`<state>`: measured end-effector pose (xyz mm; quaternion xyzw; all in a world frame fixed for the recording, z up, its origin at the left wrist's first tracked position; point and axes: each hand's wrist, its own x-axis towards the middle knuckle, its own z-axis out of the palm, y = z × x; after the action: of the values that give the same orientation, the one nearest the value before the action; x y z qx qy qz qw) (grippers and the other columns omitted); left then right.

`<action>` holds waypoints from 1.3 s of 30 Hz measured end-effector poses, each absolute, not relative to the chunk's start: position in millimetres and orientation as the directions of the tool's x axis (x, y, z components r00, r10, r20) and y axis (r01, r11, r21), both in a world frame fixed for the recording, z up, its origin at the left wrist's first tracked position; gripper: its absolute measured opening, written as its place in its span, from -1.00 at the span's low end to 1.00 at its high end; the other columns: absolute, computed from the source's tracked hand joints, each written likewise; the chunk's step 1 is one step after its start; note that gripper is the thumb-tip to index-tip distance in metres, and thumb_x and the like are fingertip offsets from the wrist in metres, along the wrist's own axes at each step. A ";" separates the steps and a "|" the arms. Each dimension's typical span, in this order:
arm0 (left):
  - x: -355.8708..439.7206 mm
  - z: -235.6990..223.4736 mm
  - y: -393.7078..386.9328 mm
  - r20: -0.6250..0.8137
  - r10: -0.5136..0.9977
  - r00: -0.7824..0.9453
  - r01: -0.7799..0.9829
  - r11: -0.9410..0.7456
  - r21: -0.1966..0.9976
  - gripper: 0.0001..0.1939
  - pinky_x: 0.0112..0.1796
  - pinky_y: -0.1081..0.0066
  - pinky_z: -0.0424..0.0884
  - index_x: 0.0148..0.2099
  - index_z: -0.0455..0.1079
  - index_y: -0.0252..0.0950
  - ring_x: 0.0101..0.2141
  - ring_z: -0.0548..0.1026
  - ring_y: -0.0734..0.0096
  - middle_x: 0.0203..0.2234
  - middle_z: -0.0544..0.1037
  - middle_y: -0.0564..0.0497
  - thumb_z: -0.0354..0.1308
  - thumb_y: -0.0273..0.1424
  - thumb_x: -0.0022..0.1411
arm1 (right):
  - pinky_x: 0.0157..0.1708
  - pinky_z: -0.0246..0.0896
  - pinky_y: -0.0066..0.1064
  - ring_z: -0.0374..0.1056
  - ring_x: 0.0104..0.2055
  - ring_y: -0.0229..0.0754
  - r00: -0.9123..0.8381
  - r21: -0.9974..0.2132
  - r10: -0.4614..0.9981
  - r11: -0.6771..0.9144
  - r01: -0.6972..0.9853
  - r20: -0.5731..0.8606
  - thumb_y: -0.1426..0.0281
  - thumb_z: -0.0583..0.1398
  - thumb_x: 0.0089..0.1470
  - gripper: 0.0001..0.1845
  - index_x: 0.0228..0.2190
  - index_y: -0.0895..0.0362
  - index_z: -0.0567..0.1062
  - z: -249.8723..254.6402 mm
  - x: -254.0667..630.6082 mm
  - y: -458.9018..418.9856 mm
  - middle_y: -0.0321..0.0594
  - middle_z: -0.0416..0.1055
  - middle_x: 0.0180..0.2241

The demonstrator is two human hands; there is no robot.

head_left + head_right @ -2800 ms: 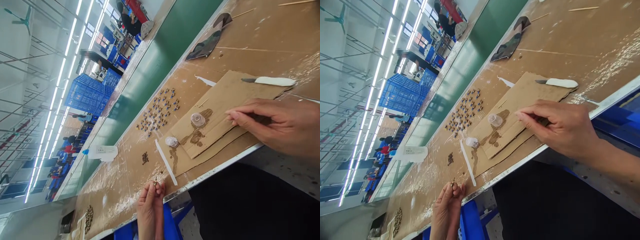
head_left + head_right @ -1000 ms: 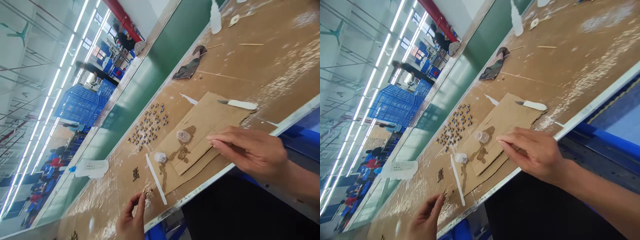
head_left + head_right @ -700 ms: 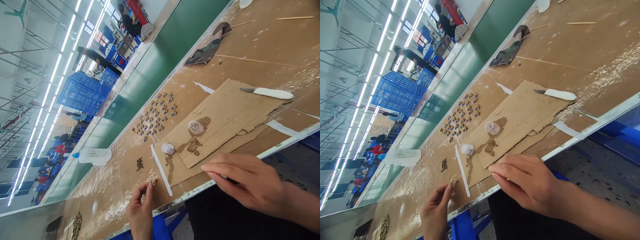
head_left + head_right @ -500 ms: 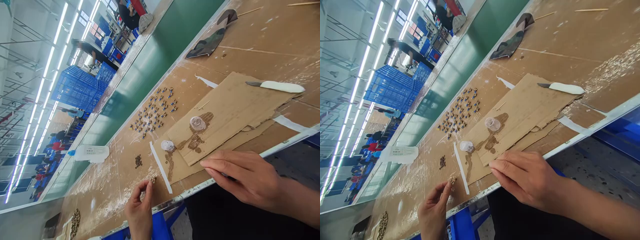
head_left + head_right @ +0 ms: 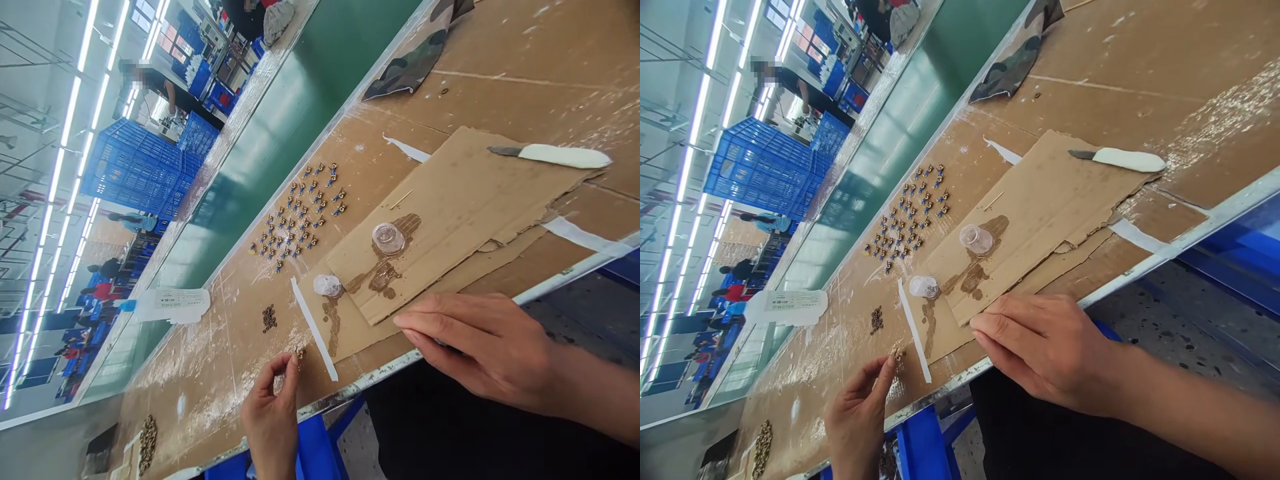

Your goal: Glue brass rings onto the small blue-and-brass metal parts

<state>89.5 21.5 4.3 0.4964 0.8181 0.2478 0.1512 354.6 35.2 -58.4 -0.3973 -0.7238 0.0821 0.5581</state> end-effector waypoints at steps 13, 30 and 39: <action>88.0 3.9 21.1 -0.027 0.882 -0.470 0.742 0.412 0.529 -0.60 -0.17 0.31 0.35 -0.35 0.51 -0.24 -0.27 0.50 0.21 -0.39 0.58 -0.01 0.28 -0.03 -0.11 | -0.35 0.30 -0.51 0.37 -0.31 -0.36 -0.068 -0.583 0.685 0.663 0.469 0.725 0.57 0.19 0.03 -0.83 -0.27 0.22 0.43 -59.0 355.3 33.5 -0.26 0.44 -0.38; 97.4 12.2 28.1 -0.054 0.875 -0.481 0.801 0.464 0.379 -0.58 -0.22 0.27 0.32 -0.38 0.50 -0.18 -0.23 0.49 0.10 -0.39 0.58 0.00 0.19 0.04 -0.14 | -0.34 0.29 -0.53 0.35 -0.32 -0.39 -0.070 -0.594 0.686 0.671 0.443 0.724 0.57 0.20 0.02 -0.84 -0.28 0.24 0.45 -60.0 355.2 33.9 -0.27 0.43 -0.38; 102.2 16.1 35.7 0.017 0.954 -0.300 0.933 0.290 0.215 -0.65 -0.34 0.27 0.31 -0.43 0.49 -0.19 -0.37 0.52 0.14 -0.47 0.58 0.00 0.10 -0.03 -0.06 | -0.31 0.28 -0.52 0.34 -0.30 -0.38 -0.065 -0.592 0.686 0.668 0.452 0.724 0.57 0.20 0.02 -0.83 -0.26 0.24 0.44 -60.7 355.0 34.0 -0.26 0.44 -0.36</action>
<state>102.2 35.7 16.1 0.5888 0.8010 0.0920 0.0572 355.0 34.0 -60.7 -0.3938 -0.7223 0.1050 0.5588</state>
